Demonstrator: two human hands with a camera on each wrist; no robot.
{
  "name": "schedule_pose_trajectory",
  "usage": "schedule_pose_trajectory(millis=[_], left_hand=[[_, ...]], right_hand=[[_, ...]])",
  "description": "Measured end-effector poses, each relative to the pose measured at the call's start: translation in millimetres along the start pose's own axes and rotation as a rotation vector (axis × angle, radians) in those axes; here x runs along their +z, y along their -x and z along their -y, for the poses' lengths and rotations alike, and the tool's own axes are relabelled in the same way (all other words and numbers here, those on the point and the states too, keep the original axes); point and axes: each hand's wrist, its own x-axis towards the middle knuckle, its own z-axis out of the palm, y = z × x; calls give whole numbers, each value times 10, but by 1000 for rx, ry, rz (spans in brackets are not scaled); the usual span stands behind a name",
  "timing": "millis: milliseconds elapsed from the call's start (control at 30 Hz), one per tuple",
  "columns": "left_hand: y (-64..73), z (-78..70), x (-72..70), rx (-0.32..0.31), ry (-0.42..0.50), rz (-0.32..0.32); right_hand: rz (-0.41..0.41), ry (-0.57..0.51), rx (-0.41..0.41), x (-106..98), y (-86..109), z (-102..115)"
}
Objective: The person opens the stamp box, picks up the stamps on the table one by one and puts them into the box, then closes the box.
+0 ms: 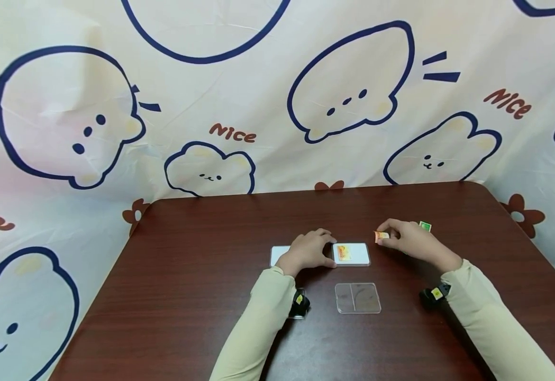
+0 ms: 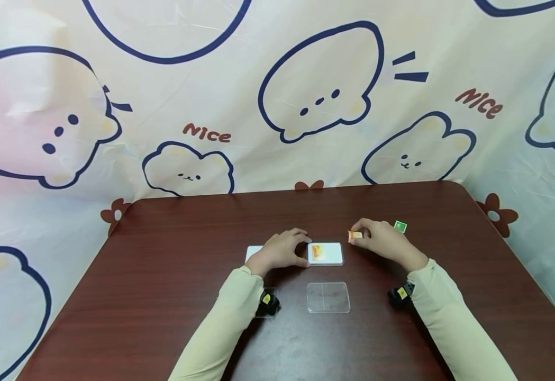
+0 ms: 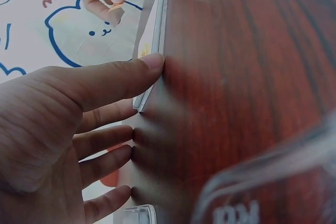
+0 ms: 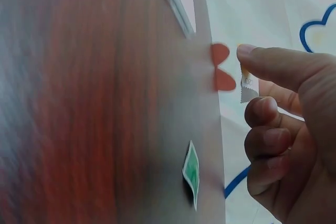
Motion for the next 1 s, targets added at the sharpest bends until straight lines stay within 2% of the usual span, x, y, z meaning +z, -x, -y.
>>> schedule_pose_trajectory(millis=[267, 500, 767, 1000], left_hand=[[7, -2, 23, -6, -8, 8], [3, -22, 3, -15, -5, 0], [1, -22, -10, -20, -18, 1], [-9, -12, 8, -20, -25, -1]], right_hand=[[36, 12, -37, 140, 76, 189], [57, 27, -51, 203, 64, 308], [57, 38, -88, 290, 23, 342], [73, 39, -87, 340, -7, 344]])
